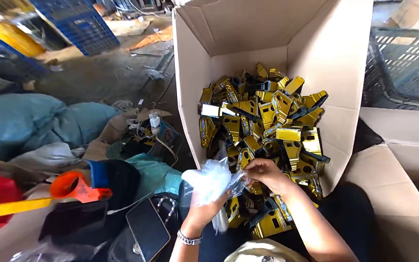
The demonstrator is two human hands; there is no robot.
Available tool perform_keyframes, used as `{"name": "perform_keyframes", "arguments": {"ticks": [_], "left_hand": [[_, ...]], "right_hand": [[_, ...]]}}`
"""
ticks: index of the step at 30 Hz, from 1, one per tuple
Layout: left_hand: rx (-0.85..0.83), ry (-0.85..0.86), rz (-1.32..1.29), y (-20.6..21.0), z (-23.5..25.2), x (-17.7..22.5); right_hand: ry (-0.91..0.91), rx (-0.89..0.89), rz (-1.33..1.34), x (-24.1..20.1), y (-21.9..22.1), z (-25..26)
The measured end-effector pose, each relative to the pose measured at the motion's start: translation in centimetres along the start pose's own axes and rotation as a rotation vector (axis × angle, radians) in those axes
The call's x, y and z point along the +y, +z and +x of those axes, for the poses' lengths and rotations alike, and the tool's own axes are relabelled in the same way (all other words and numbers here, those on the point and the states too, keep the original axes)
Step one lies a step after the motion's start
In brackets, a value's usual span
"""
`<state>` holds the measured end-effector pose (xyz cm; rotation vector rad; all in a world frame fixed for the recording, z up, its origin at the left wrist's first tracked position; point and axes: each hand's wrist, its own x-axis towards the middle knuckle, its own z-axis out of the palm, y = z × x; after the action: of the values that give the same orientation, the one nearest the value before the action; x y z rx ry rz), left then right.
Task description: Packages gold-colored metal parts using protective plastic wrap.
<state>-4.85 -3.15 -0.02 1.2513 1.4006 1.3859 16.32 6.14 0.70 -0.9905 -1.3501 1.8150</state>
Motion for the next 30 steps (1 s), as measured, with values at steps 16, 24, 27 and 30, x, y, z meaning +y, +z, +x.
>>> {"name": "perform_keyframes", "arguments": {"ticks": [16, 24, 27, 30], "left_hand": [[0.249, 0.121, 0.141, 2.2, 2.1, 0.4], [0.061, -0.029, -0.206, 7.9, 1.6, 2.4], [0.042, -0.056, -0.252, 8.4, 2.0, 3.7], [-0.067, 0.195, 0.073, 7.6, 2.2, 2.3]], "right_hand": [[-0.163, 0.284, 0.330, -1.8, -4.2, -2.1], [-0.167, 0.236, -0.427, -1.8, -1.5, -5.2], [-0.146, 0.165, -0.975, -0.4, 0.2, -4.3], [-0.049, 0.133, -0.947, -0.3, -0.3, -2.9]]}}
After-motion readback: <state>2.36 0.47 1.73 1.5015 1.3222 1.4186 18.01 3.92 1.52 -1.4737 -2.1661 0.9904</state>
